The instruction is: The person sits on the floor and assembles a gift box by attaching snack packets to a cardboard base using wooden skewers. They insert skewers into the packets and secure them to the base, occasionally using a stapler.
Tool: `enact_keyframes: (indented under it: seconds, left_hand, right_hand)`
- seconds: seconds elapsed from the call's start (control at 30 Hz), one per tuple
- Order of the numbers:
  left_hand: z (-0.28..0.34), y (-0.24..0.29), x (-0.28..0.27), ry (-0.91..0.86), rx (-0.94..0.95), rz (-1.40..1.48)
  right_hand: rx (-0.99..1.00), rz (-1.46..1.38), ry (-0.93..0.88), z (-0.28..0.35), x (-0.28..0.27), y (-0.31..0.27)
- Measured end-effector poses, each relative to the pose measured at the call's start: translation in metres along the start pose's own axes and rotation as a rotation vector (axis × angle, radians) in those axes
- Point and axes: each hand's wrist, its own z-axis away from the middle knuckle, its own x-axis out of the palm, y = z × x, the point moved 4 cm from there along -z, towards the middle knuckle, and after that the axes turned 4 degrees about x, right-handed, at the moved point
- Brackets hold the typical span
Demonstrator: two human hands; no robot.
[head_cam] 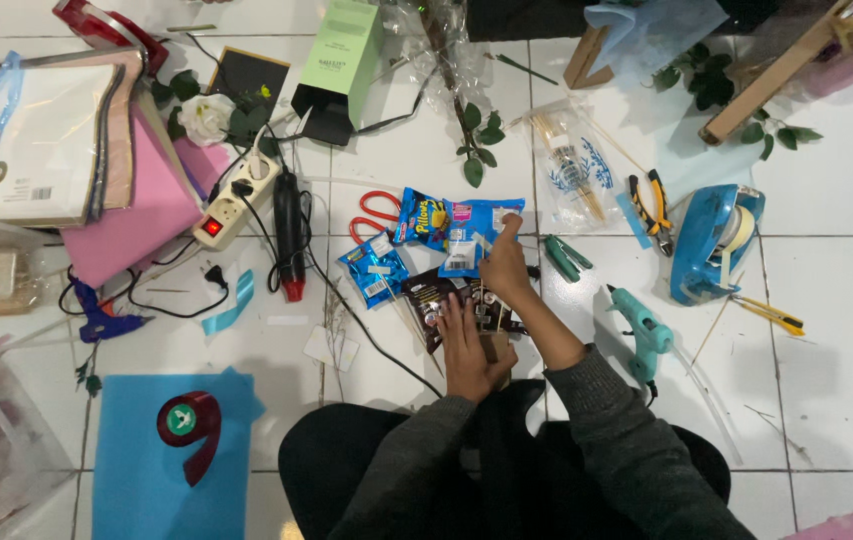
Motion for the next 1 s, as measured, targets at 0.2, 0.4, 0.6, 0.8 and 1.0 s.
enact_keyframes:
  seconds: [0.2, 0.4, 0.6, 0.8, 1.0]
  left_hand:
    - [0.000, 0.002, -0.002, 0.031, 0.035, 0.047]
    - [-0.003, 0.008, -0.009, 0.040, 0.028, 0.048]
    - [-0.002, 0.004, -0.005, -0.058, -0.012, -0.034]
    - [-0.023, 0.015, -0.027, -0.111, -0.076, -0.061]
    - [-0.062, -0.071, 0.016, 0.045, -0.135, -0.467]
  right_hand:
    - [0.014, 0.017, 0.002, -0.003, 0.001, 0.007]
    - [-0.002, -0.046, -0.053, -0.003, 0.016, 0.026]
    - [-0.030, -0.113, -0.117, -0.015, 0.014, 0.032]
    - [-0.046, 0.010, 0.028, -0.038, -0.025, 0.082]
    - [0.123, -0.560, -0.096, -0.032, -0.006, 0.113]
